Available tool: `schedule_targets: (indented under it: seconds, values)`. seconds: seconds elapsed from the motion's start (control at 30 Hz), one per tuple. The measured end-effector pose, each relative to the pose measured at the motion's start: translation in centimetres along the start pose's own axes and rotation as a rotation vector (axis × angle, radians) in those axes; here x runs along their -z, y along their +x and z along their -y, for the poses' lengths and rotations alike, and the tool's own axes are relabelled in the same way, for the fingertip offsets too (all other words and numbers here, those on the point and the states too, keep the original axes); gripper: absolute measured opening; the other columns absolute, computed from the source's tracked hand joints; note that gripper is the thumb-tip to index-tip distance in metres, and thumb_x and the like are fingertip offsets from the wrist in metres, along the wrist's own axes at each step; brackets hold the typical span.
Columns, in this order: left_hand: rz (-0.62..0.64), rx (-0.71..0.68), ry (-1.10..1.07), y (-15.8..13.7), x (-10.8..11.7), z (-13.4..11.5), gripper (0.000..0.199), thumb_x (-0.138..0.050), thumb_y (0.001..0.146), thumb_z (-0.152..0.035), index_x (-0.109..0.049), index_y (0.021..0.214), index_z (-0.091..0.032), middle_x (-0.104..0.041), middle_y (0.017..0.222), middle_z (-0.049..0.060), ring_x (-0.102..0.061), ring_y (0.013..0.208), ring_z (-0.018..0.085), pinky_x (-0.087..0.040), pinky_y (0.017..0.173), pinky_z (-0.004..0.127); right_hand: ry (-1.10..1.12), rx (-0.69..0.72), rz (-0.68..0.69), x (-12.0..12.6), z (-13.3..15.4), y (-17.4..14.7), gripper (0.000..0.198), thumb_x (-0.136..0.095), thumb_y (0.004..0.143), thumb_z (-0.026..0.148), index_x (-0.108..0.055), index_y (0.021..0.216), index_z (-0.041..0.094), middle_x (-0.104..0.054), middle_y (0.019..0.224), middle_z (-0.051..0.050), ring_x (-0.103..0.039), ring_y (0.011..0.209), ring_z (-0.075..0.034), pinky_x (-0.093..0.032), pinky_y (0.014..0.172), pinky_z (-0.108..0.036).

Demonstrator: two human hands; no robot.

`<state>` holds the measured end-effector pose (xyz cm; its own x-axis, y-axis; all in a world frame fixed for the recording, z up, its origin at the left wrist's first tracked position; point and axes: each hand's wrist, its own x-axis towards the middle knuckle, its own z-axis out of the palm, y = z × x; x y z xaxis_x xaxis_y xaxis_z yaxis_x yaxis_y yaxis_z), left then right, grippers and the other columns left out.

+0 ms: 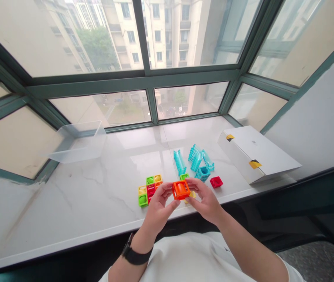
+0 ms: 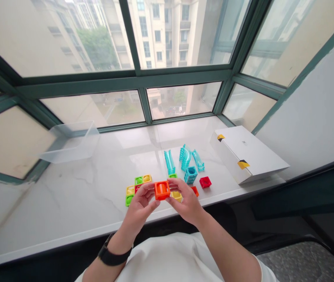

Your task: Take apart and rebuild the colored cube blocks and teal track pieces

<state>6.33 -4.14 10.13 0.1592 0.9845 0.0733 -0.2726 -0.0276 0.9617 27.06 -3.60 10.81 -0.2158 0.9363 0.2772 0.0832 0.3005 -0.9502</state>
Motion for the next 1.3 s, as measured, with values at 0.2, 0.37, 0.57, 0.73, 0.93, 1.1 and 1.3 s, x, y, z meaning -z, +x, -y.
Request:
schedule_targets:
  seconds: [0.2,0.37,0.57,0.73,0.93,1.1,1.3]
  values:
    - [0.032,0.016,0.132,-0.1,0.4,0.4,0.049,-0.085,0.086,-0.032,-0.065,0.130,-0.026,-0.069,0.136,0.010,-0.064,0.130,0.028,-0.048,0.118,0.049,-0.085,0.034,0.004,0.4,-0.3,-0.4,0.048,-0.073,0.098,0.040,-0.057,0.142,0.030,-0.067,0.135,-0.011,-0.071,0.119,-0.028,-0.062,0.104,-0.043]
    - [0.066,0.091,0.055,-0.1,0.0,0.0,0.049,-0.086,0.085,-0.031,-0.064,0.128,-0.024,-0.071,0.133,0.011,-0.067,0.126,0.026,-0.049,0.116,0.048,-0.142,0.043,0.005,0.6,-0.5,-0.6,0.047,-0.071,0.098,0.040,-0.058,0.142,0.030,-0.067,0.132,-0.011,-0.071,0.116,-0.027,-0.062,0.102,-0.042]
    - [0.083,0.134,0.018,0.0,-0.1,0.4,0.051,-0.087,0.085,-0.031,-0.063,0.129,-0.025,-0.071,0.131,0.010,-0.068,0.124,0.026,-0.050,0.115,0.047,-0.160,0.035,0.008,0.8,-0.7,-0.7,0.045,-0.070,0.099,0.040,-0.059,0.141,0.030,-0.068,0.131,-0.010,-0.071,0.114,-0.027,-0.063,0.100,-0.042]
    - [0.102,0.151,0.022,0.0,-0.2,0.8,0.061,-0.087,0.084,-0.032,-0.060,0.139,-0.027,-0.070,0.133,0.010,-0.068,0.124,0.026,-0.051,0.113,0.047,-0.163,0.021,0.005,1.0,-0.9,-0.8,0.044,-0.068,0.100,0.041,-0.059,0.142,0.030,-0.067,0.131,-0.010,-0.071,0.112,-0.026,-0.063,0.098,-0.042]
    - [0.106,0.171,0.026,-0.1,-0.6,0.7,0.068,-0.087,0.085,-0.036,-0.057,0.145,-0.030,-0.072,0.128,0.009,-0.071,0.118,0.025,-0.054,0.109,0.046,-0.196,0.062,0.034,1.4,-1.2,-0.9,0.038,-0.063,0.104,0.040,-0.061,0.141,0.032,-0.066,0.133,-0.009,-0.071,0.111,-0.025,-0.064,0.093,-0.039]
    - [0.061,0.221,0.000,0.0,-1.2,0.6,0.064,-0.087,0.083,-0.044,-0.062,0.138,-0.027,-0.073,0.123,0.010,-0.071,0.113,0.026,-0.055,0.104,0.046,-0.270,0.101,0.021,1.7,-1.5,-1.1,0.046,-0.064,0.103,0.042,-0.058,0.147,0.033,-0.061,0.143,-0.011,-0.067,0.122,-0.029,-0.065,0.095,-0.041]
    - [0.047,0.263,0.021,0.1,-1.8,0.6,0.062,-0.085,0.084,-0.049,-0.062,0.136,-0.023,-0.074,0.116,0.010,-0.071,0.109,0.025,-0.056,0.100,0.043,-0.318,0.104,0.012,1.7,-1.4,-1.4,0.053,-0.071,0.097,0.037,-0.056,0.148,0.034,-0.061,0.147,-0.010,-0.061,0.132,-0.033,-0.062,0.102,-0.048]
